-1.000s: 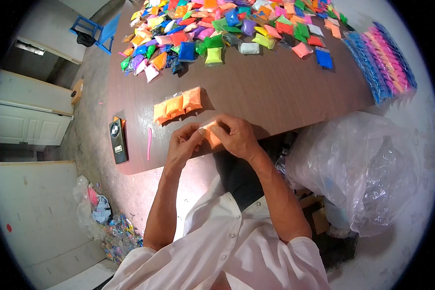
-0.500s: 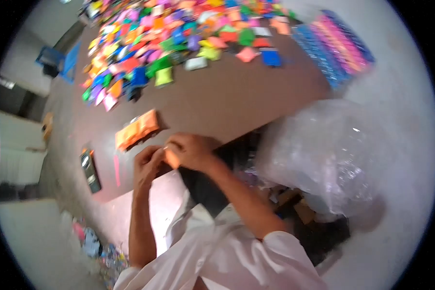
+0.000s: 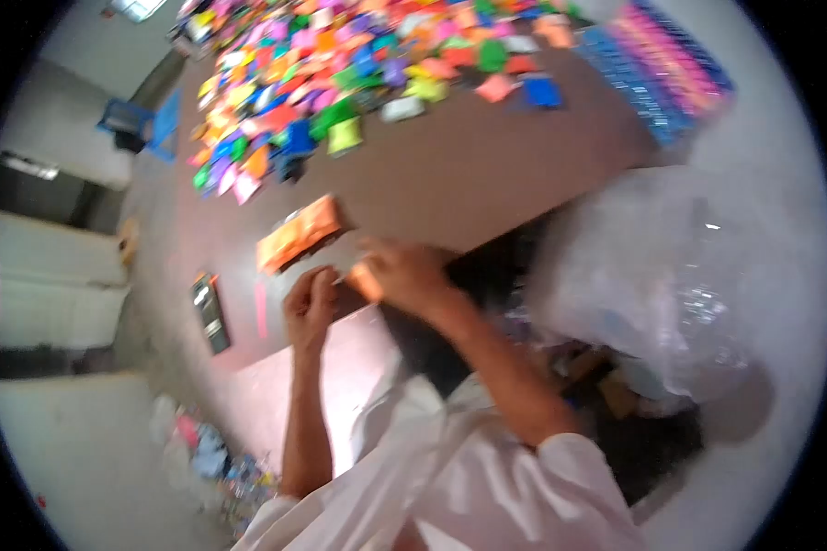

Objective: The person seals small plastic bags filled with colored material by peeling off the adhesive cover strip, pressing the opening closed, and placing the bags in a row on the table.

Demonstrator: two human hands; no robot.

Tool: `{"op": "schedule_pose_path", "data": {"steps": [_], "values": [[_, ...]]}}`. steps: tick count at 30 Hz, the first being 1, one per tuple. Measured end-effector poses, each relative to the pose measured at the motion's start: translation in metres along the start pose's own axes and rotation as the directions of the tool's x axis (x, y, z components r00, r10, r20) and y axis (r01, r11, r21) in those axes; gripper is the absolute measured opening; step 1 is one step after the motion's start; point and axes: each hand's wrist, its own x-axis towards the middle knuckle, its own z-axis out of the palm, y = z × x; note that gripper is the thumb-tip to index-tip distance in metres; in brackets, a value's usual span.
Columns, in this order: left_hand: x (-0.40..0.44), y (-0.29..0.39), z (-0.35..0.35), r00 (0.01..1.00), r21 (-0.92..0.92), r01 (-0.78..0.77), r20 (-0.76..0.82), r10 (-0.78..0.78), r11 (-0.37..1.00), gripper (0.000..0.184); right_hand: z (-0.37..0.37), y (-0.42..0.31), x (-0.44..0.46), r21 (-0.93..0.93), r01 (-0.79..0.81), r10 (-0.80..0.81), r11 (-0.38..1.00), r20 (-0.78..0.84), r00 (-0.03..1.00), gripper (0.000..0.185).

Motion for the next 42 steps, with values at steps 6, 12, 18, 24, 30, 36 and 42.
{"op": "schedule_pose_path", "data": {"steps": [6, 12, 18, 24, 30, 36, 42], "values": [[-0.018, 0.0, -0.063, 0.928, 0.497, -0.156, -0.221, 0.299, 0.853, 0.017, -0.007, -0.013, -0.006, 0.028, 0.027, -0.026, 0.999, -0.013, 1.0, 0.026], [-0.018, -0.019, -0.108, 0.899, 0.859, -0.062, -0.173, 0.403, 0.509, 0.02, -0.009, -0.008, -0.023, 0.054, 0.097, -0.094, 0.994, -0.055, 0.994, 0.028], [-0.043, -0.019, -0.087, 0.926, 0.896, -0.139, -0.034, 0.377, 0.422, 0.02, -0.015, -0.007, -0.037, 0.04, 0.2, -0.198, 0.979, -0.055, 0.979, 0.033], [-0.069, -0.021, -0.072, 0.897, 0.87, -0.285, 0.094, 0.432, 0.403, 0.03, -0.015, -0.008, -0.041, 0.029, 0.21, -0.21, 0.977, -0.009, 0.978, 0.046], [-0.068, -0.019, -0.076, 0.861, 0.824, -0.412, 0.212, 0.463, 0.389, 0.015, -0.016, -0.007, -0.044, 0.001, 0.229, -0.229, 0.973, 0.018, 0.973, 0.051], [-0.074, -0.019, -0.071, 0.935, 0.658, -0.297, 0.055, 0.35, 0.692, 0.024, -0.02, -0.002, -0.047, 0.015, 0.256, -0.257, 0.967, 0.067, 0.964, 0.045], [-0.067, 0.006, -0.022, 0.989, 0.259, -0.142, 0.07, 0.128, 0.955, 0.03, -0.013, 0.003, -0.049, -0.013, 0.319, -0.319, 0.948, 0.018, 0.948, 0.033]]}}
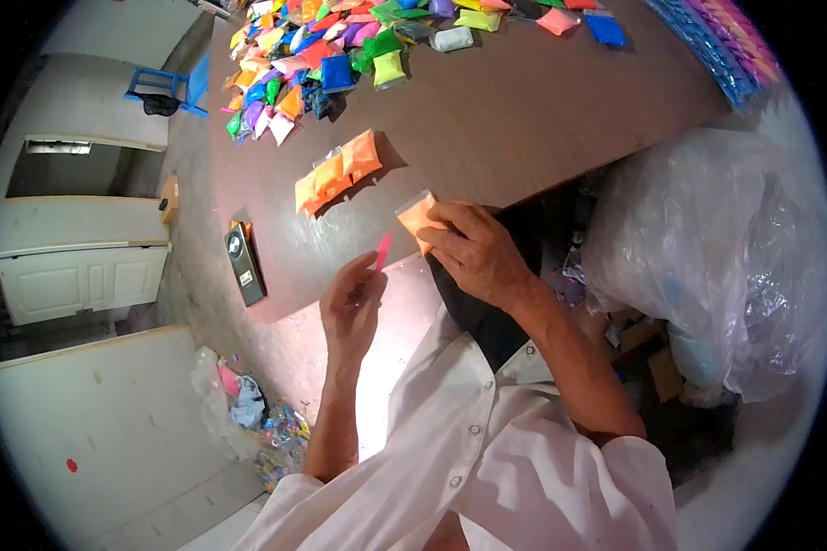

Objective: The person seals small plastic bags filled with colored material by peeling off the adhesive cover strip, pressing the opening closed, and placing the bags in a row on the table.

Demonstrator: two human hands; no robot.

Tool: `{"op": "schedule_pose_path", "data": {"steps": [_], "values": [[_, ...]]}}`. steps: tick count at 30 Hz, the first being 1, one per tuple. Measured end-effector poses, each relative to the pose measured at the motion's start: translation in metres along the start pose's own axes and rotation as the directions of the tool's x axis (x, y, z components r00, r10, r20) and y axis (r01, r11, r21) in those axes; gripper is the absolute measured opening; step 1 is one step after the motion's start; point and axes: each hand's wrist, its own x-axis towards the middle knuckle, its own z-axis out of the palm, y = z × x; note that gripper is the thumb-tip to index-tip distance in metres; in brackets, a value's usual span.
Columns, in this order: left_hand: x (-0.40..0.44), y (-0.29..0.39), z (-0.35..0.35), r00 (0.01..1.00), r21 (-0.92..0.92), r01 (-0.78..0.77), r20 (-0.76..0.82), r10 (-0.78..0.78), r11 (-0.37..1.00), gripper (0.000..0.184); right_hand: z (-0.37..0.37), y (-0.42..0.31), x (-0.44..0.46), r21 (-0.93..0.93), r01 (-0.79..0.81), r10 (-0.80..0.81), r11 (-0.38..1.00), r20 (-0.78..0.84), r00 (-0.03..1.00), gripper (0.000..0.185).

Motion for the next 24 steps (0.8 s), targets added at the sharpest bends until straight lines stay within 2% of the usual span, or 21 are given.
{"op": "schedule_pose_path", "data": {"steps": [2, 6, 8, 9, 11, 12, 14, 18, 20, 24], "values": [[0.008, 0.008, 0.011, 0.992, -0.149, 0.115, 0.076, -0.105, 0.982, 0.031, -0.004, -0.004, 0.004, 0.021, -0.011, 0.011, 1.0, -0.021, 1.0, 0.027], [0.018, 0.016, 0.028, 0.99, -0.148, 0.119, 0.092, -0.106, 0.982, 0.022, -0.001, -0.002, 0.001, 0.027, 0.007, -0.005, 1.0, -0.069, 0.998, 0.022], [0.022, 0.02, 0.034, 0.997, 0.099, -0.055, 0.053, 0.05, 0.994, 0.015, -0.003, -0.004, 0.004, 0.031, 0.011, -0.009, 0.999, -0.08, 0.997, 0.018], [0.024, 0.02, 0.036, 0.997, 0.101, -0.054, 0.056, 0.048, 0.993, 0.015, -0.002, -0.006, 0.005, 0.033, 0.008, -0.005, 0.999, -0.081, 0.997, 0.018], [0.027, 0.02, 0.04, 0.985, 0.275, -0.162, -0.018, 0.174, 0.948, 0.01, -0.001, -0.007, 0.007, 0.026, 0.022, -0.019, 0.999, -0.127, 0.992, 0.017], [0.026, 0.02, 0.041, 0.985, 0.276, -0.162, -0.016, 0.173, 0.948, 0.01, -0.001, -0.006, 0.006, 0.026, 0.019, -0.016, 0.999, -0.127, 0.992, 0.017], [0.025, 0.02, 0.044, 0.963, 0.304, -0.241, -0.041, 0.265, 0.922, 0.008, 0.001, -0.004, 0.005, 0.05, 0.021, -0.013, 0.999, -0.148, 0.989, 0.017], [0.025, 0.019, 0.05, 0.964, 0.298, -0.245, -0.025, 0.264, 0.923, 0.003, 0.004, 0.0, 0.003, 0.049, 0.009, -0.002, 0.999, -0.146, 0.989, 0.017], [0.031, 0.018, 0.05, 0.95, 0.358, -0.277, -0.035, 0.309, 0.892, 0.005, 0.002, 0.0, 0.004, 0.08, 0.025, -0.012, 0.997, -0.15, 0.989, 0.017], [0.05, 0.017, 0.044, 0.97, 0.407, -0.22, -0.006, 0.243, 0.887, 0.006, 0.002, -0.001, 0.005, 0.06, 0.023, -0.014, 0.998, -0.144, 0.989, 0.015]]}}
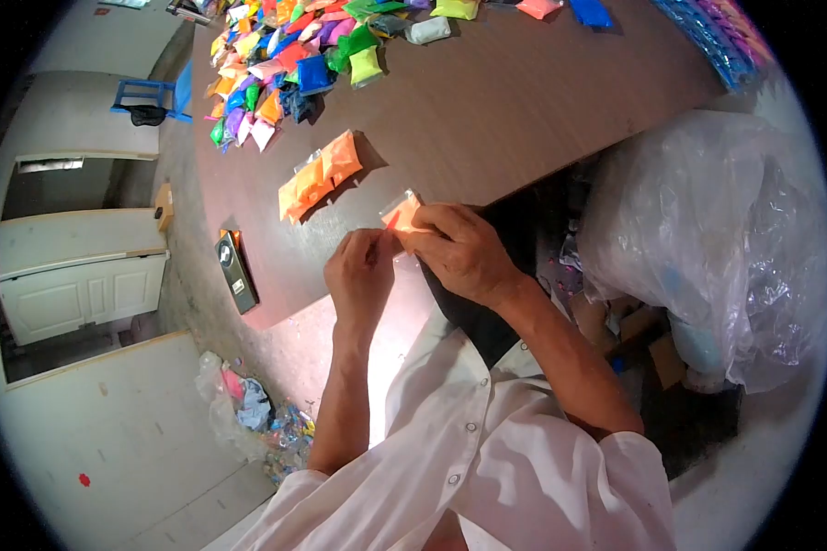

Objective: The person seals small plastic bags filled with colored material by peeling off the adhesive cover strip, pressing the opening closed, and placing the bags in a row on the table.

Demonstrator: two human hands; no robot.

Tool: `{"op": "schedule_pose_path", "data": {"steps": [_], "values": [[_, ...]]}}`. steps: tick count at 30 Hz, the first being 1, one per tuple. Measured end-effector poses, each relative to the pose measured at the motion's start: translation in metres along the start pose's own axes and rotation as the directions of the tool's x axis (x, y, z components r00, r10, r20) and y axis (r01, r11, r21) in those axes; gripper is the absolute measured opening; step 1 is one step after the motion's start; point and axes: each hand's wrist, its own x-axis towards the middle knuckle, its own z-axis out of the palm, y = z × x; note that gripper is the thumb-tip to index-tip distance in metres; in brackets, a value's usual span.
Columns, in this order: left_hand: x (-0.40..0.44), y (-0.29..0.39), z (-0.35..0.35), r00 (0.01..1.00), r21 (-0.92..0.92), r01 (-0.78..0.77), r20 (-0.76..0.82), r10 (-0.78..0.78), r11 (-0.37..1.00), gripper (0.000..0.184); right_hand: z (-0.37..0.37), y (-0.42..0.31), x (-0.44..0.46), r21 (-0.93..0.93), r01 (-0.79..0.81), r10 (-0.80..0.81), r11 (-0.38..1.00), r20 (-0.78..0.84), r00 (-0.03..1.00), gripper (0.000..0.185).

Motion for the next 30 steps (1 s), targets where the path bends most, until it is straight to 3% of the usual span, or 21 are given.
{"op": "schedule_pose_path", "data": {"steps": [5, 9, 11, 13, 14, 15, 17, 22, 28, 30], "values": [[0.019, -0.014, -0.005, 1.0, 0.042, -0.018, 0.004, 0.018, 0.999, 0.006, 0.0, 0.002, -0.001, 0.0, -0.015, 0.015, 1.0, 0.035, 0.999, 0.022], [0.008, 0.008, -0.009, 0.998, -0.045, 0.001, 0.062, 0.002, 0.999, 0.005, 0.002, 0.003, -0.004, -0.015, -0.027, 0.028, 1.0, 0.029, 0.999, 0.021], [0.006, 0.007, -0.008, 0.995, -0.046, -0.011, 0.102, 0.016, 0.999, 0.004, 0.004, 0.003, -0.004, 0.005, -0.023, 0.023, 1.0, 0.016, 1.0, 0.008], [0.01, -0.005, -0.005, 0.997, -0.033, -0.06, 0.036, 0.062, 0.998, 0.005, 0.002, 0.002, -0.002, 0.003, -0.021, 0.02, 1.0, 0.025, 0.999, 0.008], [0.014, -0.011, -0.006, 0.998, 0.096, -0.054, 0.048, 0.05, 0.994, 0.007, 0.0, 0.001, -0.001, -0.001, -0.016, 0.016, 1.0, 0.035, 0.999, 0.008], [0.013, -0.014, -0.009, 0.998, 0.097, -0.05, 0.042, 0.047, 0.994, 0.007, 0.0, 0.001, -0.002, 0.001, -0.011, 0.011, 1.0, 0.038, 0.999, 0.008], [0.017, -0.019, -0.011, 0.999, -0.002, 0.006, 0.045, -0.006, 1.0, 0.009, 0.001, 0.005, -0.001, -0.023, -0.002, 0.003, 1.0, 0.053, 0.999, 0.021], [0.003, -0.006, -0.003, 0.997, -0.094, -0.024, 0.068, 0.03, 0.995, 0.007, 0.001, 0.003, -0.002, -0.016, -0.012, 0.013, 1.0, 0.026, 1.0, 0.021], [0.016, -0.014, -0.01, 0.997, 0.01, -0.051, 0.061, 0.05, 0.999, 0.007, 0.003, 0.004, 0.001, -0.008, -0.006, 0.007, 1.0, 0.035, 0.999, 0.02], [0.009, -0.005, -0.008, 0.997, -0.037, -0.054, 0.058, 0.056, 0.998, 0.008, 0.001, 0.003, -0.002, -0.001, -0.03, 0.03, 1.0, 0.044, 0.999, 0.02]]}}
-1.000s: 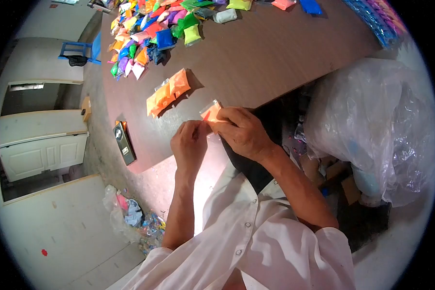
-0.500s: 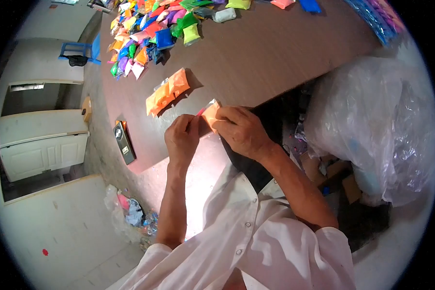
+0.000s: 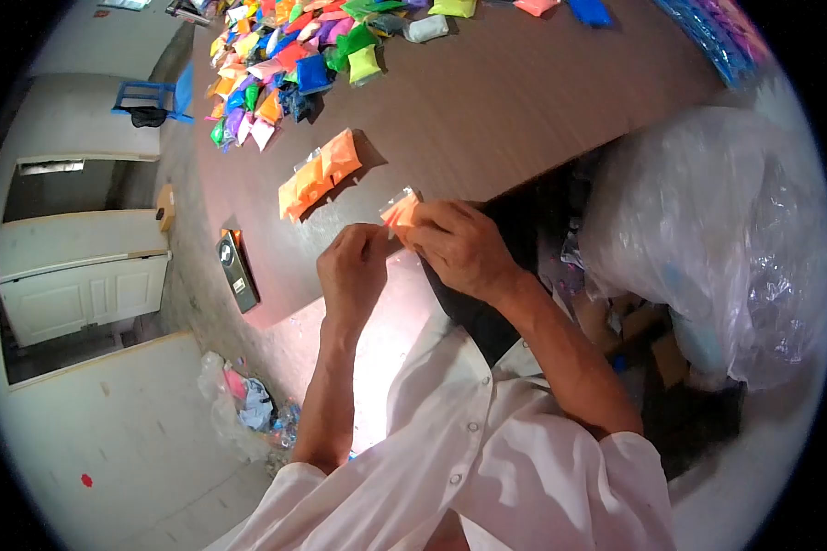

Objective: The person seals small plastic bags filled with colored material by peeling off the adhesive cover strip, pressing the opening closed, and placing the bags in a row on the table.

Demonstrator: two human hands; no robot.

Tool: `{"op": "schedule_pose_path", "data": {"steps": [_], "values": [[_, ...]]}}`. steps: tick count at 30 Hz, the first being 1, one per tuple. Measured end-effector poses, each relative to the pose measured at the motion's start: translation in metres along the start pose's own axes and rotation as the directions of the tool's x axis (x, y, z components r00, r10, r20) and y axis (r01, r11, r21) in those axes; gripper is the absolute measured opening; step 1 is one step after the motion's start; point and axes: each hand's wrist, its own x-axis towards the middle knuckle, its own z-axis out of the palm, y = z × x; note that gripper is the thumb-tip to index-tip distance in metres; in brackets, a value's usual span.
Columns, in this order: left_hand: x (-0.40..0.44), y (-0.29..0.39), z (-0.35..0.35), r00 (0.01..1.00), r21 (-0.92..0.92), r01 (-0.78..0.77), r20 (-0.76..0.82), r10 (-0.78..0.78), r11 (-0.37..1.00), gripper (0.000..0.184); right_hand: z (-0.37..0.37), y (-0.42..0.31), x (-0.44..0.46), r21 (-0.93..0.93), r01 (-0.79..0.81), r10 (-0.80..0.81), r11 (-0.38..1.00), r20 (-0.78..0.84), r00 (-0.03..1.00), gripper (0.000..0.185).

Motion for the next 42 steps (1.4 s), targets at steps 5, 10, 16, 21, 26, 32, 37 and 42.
{"op": "schedule_pose_path", "data": {"steps": [5, 10, 16, 21, 26, 32, 37, 42], "values": [[0.001, -0.012, 0.0, 1.0, 0.052, -0.005, -0.023, 0.006, 0.999, 0.008, -0.001, -0.002, 0.005, -0.011, 0.038, -0.038, 0.999, -0.03, 0.999, 0.007], [-0.007, -0.006, -0.004, 0.999, 0.0, 0.037, -0.011, -0.037, 0.999, 0.006, 0.0, -0.001, 0.003, 0.012, 0.024, -0.024, 1.0, -0.041, 0.999, 0.007], [-0.008, 0.002, -0.003, 0.998, -0.031, 0.035, -0.05, -0.036, 0.999, 0.003, -0.002, -0.006, 0.006, 0.027, -0.012, 0.012, 1.0, -0.023, 1.0, 0.011], [-0.003, 0.003, -0.003, 0.999, 0.041, 0.021, 0.048, -0.023, 0.999, 0.004, -0.006, -0.007, 0.009, -0.025, -0.05, 0.051, 0.998, 0.022, 0.998, 0.019], [0.004, -0.009, -0.005, 0.998, 0.092, 0.046, 0.03, -0.049, 0.995, 0.006, -0.002, 0.002, 0.012, -0.036, -0.002, 0.005, 0.999, 0.08, 0.997, 0.028], [-0.001, 0.001, -0.006, 0.999, 0.094, -0.039, 0.006, 0.038, 0.995, 0.001, -0.003, 0.003, 0.015, -0.018, -0.009, 0.011, 1.0, 0.092, 0.996, 0.02], [0.003, -0.011, -0.005, 0.999, 0.153, -0.05, -0.001, 0.051, 0.987, 0.001, -0.006, 0.003, 0.018, -0.02, -0.014, 0.016, 1.0, 0.113, 0.993, 0.019], [0.001, -0.002, -0.009, 0.995, 0.092, -0.094, 0.033, 0.091, 0.991, 0.001, -0.004, 0.003, 0.017, -0.005, -0.044, 0.045, 0.999, 0.123, 0.991, 0.019]]}}
